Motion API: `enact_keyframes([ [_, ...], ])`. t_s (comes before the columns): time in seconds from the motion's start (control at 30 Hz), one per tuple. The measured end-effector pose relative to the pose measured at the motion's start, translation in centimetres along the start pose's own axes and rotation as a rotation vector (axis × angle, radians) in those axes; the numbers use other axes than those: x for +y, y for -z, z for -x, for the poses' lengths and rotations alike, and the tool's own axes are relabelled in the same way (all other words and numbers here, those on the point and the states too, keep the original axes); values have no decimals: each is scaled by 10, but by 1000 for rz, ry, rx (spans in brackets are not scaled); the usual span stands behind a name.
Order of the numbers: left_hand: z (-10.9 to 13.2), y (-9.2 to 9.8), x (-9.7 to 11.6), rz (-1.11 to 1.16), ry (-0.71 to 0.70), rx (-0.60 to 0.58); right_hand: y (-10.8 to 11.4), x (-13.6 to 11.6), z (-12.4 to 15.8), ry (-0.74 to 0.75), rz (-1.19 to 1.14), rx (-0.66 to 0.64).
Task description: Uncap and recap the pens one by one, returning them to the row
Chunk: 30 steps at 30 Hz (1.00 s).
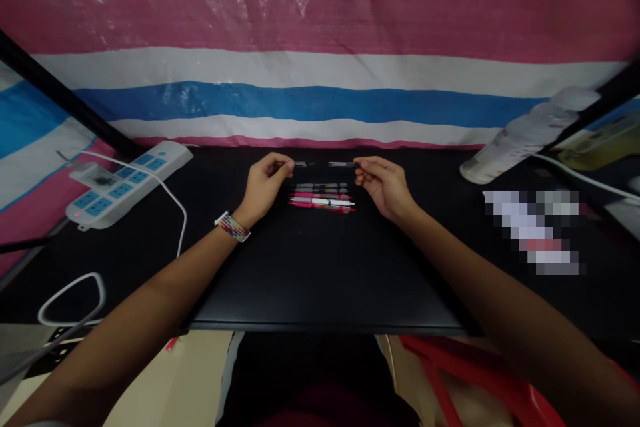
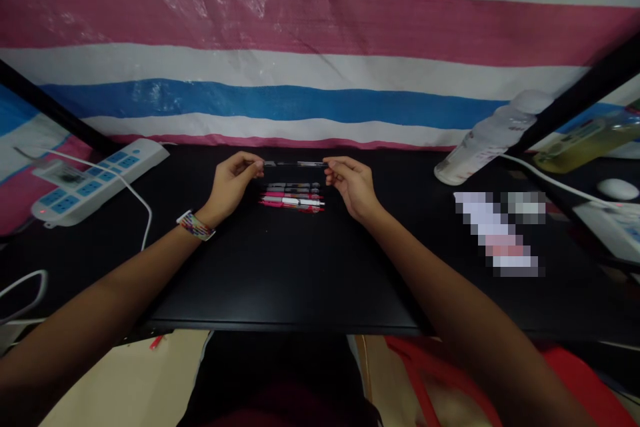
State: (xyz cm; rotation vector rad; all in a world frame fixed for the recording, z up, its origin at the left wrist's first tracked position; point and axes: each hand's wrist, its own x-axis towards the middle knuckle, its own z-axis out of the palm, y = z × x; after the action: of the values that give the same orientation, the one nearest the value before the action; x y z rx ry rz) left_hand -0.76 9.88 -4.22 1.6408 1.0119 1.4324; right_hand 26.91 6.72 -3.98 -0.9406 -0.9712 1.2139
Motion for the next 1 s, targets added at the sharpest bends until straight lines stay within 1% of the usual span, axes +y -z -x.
enact_keyframes([
  [0.17,1,1,4,-51,-18,-11,2,-1,-1,-17,-8,3],
  [0.47,1,1,2,-38,-14,2,2,-4,-1,-9,-18,24],
  [0.8,0,1,6,-47,-28,40,4,-3,-5,-2,-69,56],
  [1.0,0,-1,6,11,-16,64,6,-2,-6,-1,-10,58],
])
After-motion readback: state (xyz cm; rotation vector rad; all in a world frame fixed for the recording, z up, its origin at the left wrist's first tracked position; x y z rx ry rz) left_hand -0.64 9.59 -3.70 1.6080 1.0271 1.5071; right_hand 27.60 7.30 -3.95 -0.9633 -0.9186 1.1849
